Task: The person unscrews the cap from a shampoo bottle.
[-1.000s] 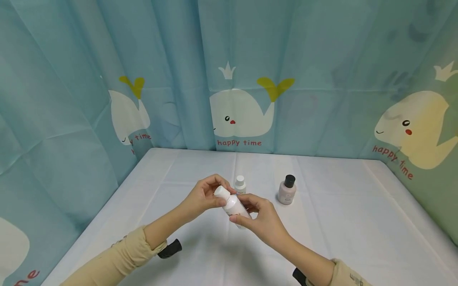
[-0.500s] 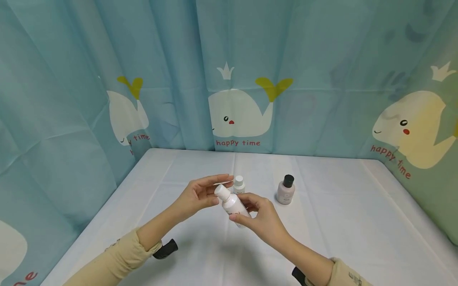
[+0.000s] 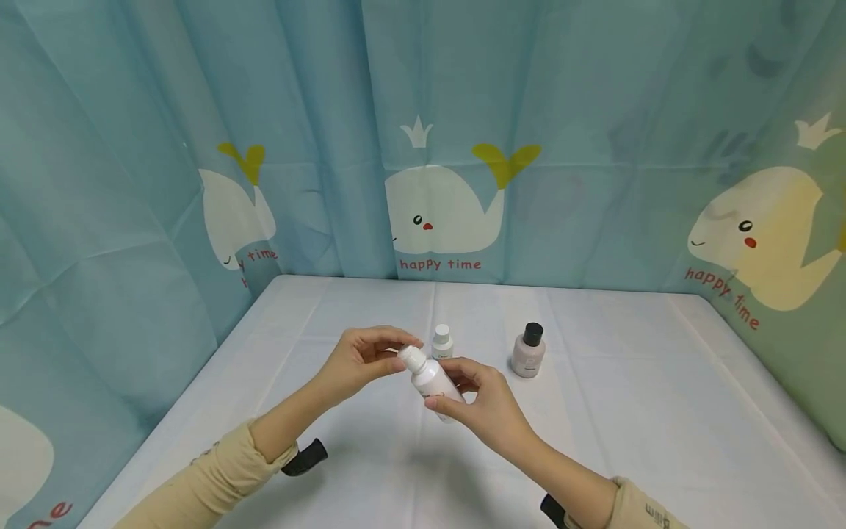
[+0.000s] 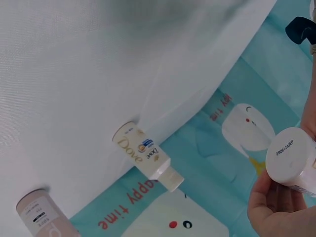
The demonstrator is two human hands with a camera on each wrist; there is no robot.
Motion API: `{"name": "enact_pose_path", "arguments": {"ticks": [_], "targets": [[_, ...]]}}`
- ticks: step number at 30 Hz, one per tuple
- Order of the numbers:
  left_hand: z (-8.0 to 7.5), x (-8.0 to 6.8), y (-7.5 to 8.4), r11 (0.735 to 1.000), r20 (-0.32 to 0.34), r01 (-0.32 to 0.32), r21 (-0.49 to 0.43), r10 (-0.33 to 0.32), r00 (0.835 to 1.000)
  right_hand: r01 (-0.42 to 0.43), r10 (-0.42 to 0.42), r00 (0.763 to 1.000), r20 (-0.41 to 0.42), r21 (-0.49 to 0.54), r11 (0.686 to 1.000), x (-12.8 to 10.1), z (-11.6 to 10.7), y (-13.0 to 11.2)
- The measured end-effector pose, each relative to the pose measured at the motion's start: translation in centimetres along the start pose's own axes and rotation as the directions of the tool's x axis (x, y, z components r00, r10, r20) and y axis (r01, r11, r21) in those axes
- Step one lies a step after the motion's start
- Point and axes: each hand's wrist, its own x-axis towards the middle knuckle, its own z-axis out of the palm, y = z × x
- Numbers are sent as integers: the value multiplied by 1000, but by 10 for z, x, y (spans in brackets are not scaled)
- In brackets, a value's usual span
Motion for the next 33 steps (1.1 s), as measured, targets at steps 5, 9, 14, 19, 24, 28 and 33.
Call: {"name": "enact_pose_path", "arguments": {"ticks": [5,9,14,19,24,28,33], "targets": [[5,1,-2,996,-116,83,31,-79,990,1,-1,1000,12,19,1000,0,1,1],[7,3,-4,995,-121,98,20,-95,988,14,-14,1000,10,25,1000,0,3,2],[9,4,-4,995,-108,96,4,-95,990,6,-7,1000,8,13,1000,0,3,2],[4,1,-2,998,-23,50,-34,-50,998,-10,10,1000,10,5,1000,0,1,1],[-5,-1,2,984,62,-124,125,117,991,-14,14,1000,6,-3,1000,0,0,1],[-9,-1,4,950,95,-188,250,169,981,-19,19,1000,6,-7,1000,-1,0,2],[-11,2,6,908,153,-246,339,204,967,-11,11,1000,10,-5,1000,-1,1,3]]}}
